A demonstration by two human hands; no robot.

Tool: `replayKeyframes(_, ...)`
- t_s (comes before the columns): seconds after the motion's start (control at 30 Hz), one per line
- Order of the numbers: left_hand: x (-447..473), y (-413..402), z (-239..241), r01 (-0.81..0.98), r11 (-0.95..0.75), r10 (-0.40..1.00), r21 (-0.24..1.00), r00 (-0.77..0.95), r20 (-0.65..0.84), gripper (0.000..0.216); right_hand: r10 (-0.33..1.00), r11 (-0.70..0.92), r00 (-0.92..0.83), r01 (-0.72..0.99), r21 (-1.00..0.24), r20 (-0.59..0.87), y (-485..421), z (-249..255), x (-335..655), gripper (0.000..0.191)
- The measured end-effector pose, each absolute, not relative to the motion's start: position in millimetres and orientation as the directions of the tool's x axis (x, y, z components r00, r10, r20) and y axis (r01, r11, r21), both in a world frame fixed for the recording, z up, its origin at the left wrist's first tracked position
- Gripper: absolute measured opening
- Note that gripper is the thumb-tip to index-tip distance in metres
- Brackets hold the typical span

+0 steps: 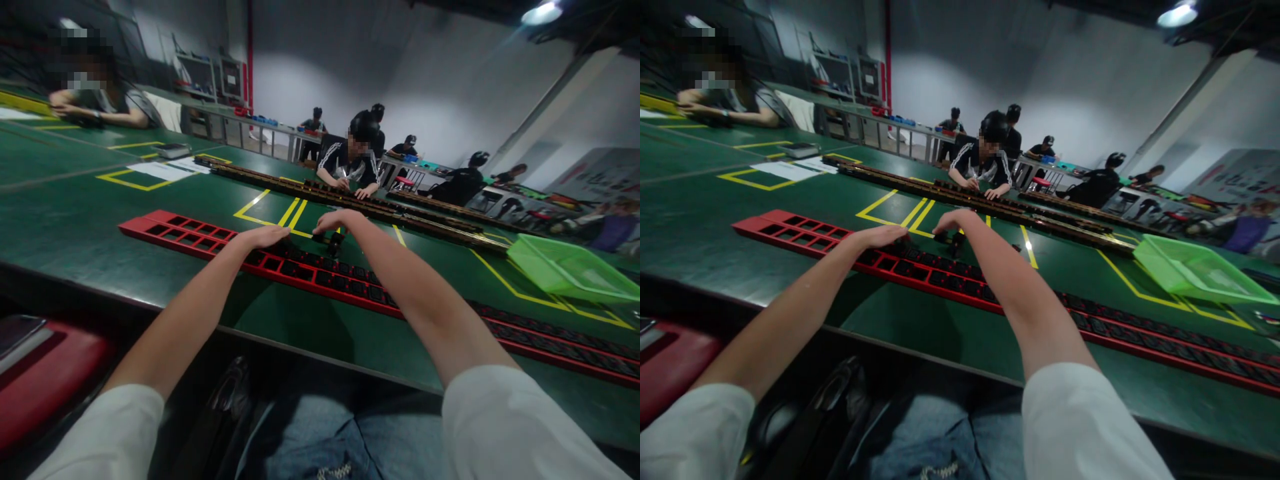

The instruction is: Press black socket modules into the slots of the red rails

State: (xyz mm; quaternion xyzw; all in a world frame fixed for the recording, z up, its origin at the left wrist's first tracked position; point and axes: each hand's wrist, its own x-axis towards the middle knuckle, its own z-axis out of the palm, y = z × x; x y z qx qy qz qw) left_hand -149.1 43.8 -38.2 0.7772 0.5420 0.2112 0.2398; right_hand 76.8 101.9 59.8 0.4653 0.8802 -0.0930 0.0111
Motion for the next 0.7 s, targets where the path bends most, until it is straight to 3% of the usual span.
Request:
replayKeyframes(0.1,-140.2,39.1,-36.8,0.718,-0.283,0.944,0.636,0.326,0.053,0.059,0.817,0.538,-0.558,0.828,-0.157,-0.145,97.3,24.5,103.0,0.043)
replayKeyframes(0.37,-154.5,38.5,-27.0,0.615,-0.21,0.972,0.76,0.215,0.094,0.056,0.847,0.517,-0.531,0.831,-0.204,-0.015,71.0,-8.8,163.7,0.033)
replayKeyframes(0.53,-157.2,42.2,-27.4,0.682,-0.236,0.966,0.692,0.087,0.243,0.041,0.882,0.467,-0.467,0.851,-0.24,0.06,47.4,-21.4,195.5,0.036)
replayKeyframes(0.7,-136.7,36.0,-31.7,0.772,-0.32,0.947,0.549,0.281,0.157,0.041,0.936,0.353,-0.34,0.911,-0.216,0.096,39.1,-25.7,208.0,0.043)
